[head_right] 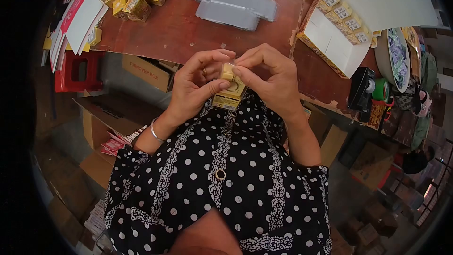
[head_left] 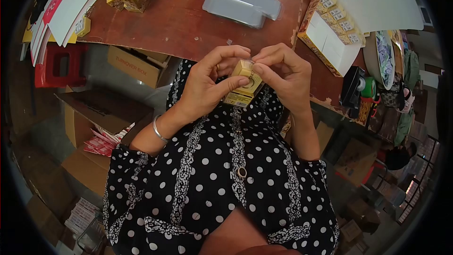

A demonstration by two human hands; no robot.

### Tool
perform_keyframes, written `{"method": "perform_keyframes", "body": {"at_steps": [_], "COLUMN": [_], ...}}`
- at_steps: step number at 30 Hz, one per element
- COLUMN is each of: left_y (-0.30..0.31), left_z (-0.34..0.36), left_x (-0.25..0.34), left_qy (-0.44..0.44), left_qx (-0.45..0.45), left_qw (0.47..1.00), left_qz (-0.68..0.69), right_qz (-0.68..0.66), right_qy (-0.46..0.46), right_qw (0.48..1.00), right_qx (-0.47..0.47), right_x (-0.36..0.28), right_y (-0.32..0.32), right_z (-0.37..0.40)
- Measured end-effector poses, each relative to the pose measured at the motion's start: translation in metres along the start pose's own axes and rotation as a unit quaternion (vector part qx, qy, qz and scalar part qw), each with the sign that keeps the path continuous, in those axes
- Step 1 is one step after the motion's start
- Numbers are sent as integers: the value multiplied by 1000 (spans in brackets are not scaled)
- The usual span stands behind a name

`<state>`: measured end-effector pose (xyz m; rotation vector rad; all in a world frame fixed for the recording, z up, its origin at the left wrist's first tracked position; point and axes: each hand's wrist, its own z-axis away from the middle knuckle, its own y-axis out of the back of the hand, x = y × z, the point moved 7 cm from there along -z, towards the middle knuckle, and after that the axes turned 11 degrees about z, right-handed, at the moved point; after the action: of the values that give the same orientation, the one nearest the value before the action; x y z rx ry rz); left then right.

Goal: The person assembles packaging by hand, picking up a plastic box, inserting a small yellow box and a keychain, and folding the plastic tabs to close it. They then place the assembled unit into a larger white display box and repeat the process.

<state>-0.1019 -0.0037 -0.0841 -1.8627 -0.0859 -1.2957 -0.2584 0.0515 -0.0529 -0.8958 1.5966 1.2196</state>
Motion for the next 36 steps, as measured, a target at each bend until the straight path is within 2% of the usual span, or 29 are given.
{"method": "perform_keyframes", "body": {"at_steps": [2,12,14,17,21,24,29,33,35,36], "left_y": [1,1,2,3,1,-1,1,1,-2,-1], "left_z": [0,1,1,2,2,1,1,1,-1,-1], "left_x": [-1,-10,-11,-14,-13,-17,-17,-17,-16,-16], "left_qy": [-18,11,2,1,4,32,35,42,51,51], "left_qx": [11,14,15,12,28,18,23,26,30,30], "left_qw": [1000,999,1000,1000,999,999,999,999,998,998], "left_qz": [4,44,22,21,20,37,23,16,22,22], "right_qz": [32,25,41,34,59,67,85,105,68,68], "right_qy": [47,23,58,60,41,-6,47,55,-13,-13], "right_qw": [998,999,996,997,997,998,995,993,997,997], "right_qx": [-25,-29,-45,-39,1,20,-9,2,25,25], "right_x": [-2,7,4,8,9,12,8,7,14,14], "right_y": [-2,0,1,-1,-3,0,-2,-3,0,-1], "right_z": [0,4,4,8,14,14,10,11,11,11]}}
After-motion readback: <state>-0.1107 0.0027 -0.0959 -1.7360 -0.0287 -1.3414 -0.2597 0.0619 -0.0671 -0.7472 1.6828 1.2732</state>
